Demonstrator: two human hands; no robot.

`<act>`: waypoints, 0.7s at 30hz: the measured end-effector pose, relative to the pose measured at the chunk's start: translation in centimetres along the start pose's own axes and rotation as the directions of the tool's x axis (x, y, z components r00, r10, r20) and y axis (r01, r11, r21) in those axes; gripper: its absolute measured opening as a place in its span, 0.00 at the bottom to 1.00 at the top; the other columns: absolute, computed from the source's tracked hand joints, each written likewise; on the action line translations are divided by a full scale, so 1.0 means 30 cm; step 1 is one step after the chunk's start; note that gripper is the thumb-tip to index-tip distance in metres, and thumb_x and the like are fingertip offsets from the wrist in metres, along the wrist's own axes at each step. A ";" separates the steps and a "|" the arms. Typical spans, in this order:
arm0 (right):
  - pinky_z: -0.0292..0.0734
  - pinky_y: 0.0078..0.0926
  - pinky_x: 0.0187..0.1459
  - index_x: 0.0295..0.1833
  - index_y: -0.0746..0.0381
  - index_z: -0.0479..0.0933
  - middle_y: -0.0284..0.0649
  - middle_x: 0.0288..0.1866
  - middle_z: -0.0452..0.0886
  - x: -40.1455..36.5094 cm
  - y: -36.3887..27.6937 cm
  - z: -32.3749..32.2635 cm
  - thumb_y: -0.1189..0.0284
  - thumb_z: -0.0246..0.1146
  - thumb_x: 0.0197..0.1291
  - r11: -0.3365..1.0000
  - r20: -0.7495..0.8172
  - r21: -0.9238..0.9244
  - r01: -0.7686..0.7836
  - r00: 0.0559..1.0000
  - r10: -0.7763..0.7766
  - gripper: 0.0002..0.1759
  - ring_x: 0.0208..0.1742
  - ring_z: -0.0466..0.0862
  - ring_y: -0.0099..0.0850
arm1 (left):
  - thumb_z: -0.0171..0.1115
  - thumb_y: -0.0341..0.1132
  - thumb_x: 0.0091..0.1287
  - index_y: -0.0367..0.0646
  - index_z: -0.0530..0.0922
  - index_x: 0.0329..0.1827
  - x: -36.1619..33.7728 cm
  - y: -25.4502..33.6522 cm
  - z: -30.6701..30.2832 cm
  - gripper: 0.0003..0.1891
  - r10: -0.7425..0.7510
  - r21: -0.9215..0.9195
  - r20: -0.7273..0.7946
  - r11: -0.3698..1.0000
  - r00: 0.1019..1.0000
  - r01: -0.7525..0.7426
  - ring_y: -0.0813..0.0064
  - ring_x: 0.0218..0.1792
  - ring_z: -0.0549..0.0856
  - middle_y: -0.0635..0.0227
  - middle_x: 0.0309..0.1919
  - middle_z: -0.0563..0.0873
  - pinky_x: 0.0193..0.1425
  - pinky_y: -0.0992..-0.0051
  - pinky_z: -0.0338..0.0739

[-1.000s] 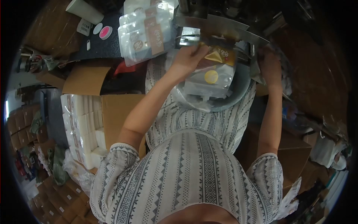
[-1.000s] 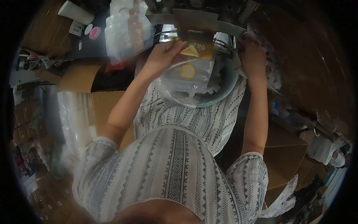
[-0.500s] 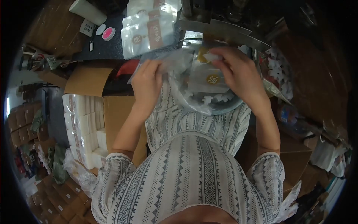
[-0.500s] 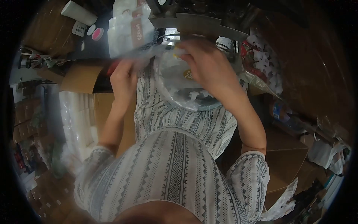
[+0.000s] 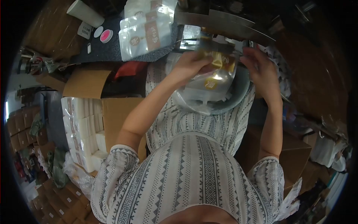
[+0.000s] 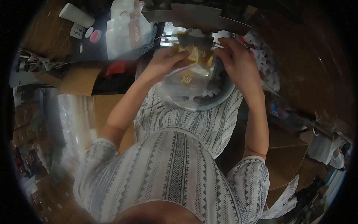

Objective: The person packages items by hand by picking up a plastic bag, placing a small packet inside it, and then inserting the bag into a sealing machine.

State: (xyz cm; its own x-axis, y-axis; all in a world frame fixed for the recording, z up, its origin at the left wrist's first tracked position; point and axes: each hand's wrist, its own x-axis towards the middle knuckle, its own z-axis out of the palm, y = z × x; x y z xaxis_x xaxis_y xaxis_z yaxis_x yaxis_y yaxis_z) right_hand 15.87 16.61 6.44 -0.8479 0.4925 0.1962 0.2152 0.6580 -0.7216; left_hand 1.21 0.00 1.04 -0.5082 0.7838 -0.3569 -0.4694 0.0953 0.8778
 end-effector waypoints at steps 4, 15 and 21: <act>0.79 0.37 0.43 0.50 0.61 0.78 0.47 0.41 0.85 -0.021 0.048 -0.071 0.67 0.63 0.60 0.867 -0.131 -0.475 -0.151 0.986 0.100 0.15 0.41 0.85 0.44 | 0.62 0.37 0.68 0.29 0.78 0.48 0.042 0.014 -0.006 0.17 -0.098 0.010 -0.045 0.995 0.994 0.099 0.77 0.37 0.85 0.59 0.40 0.84 0.45 0.78 0.83; 0.76 0.49 0.44 0.46 0.62 0.76 0.55 0.40 0.82 -0.008 0.277 -0.087 0.70 0.60 0.58 0.676 -0.070 -0.691 -0.254 0.955 0.288 0.12 0.45 0.81 0.54 | 0.64 0.38 0.64 0.39 0.75 0.57 -0.064 -0.097 -0.323 0.21 0.771 0.938 0.245 -0.341 0.587 0.056 0.55 0.56 0.78 0.50 0.52 0.80 0.59 0.60 0.72; 0.79 0.35 0.43 0.57 0.59 0.76 0.55 0.41 0.83 -0.018 0.029 -0.123 0.70 0.66 0.56 0.928 0.062 -0.248 -0.279 0.951 0.302 0.22 0.44 0.87 0.38 | 0.65 0.35 0.62 0.53 0.63 0.71 -0.203 -0.006 -0.383 0.33 0.303 0.965 -0.205 0.219 0.931 0.141 0.47 0.68 0.67 0.51 0.69 0.66 0.68 0.57 0.61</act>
State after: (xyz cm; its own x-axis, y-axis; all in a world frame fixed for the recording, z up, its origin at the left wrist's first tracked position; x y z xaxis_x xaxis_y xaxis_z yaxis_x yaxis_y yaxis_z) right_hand 18.28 19.01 8.17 -0.7714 0.6322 -0.0721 0.5559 0.6146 -0.5596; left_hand -3.91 -11.83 -0.62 -0.7631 0.6327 -0.1319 0.5224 0.7240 0.4506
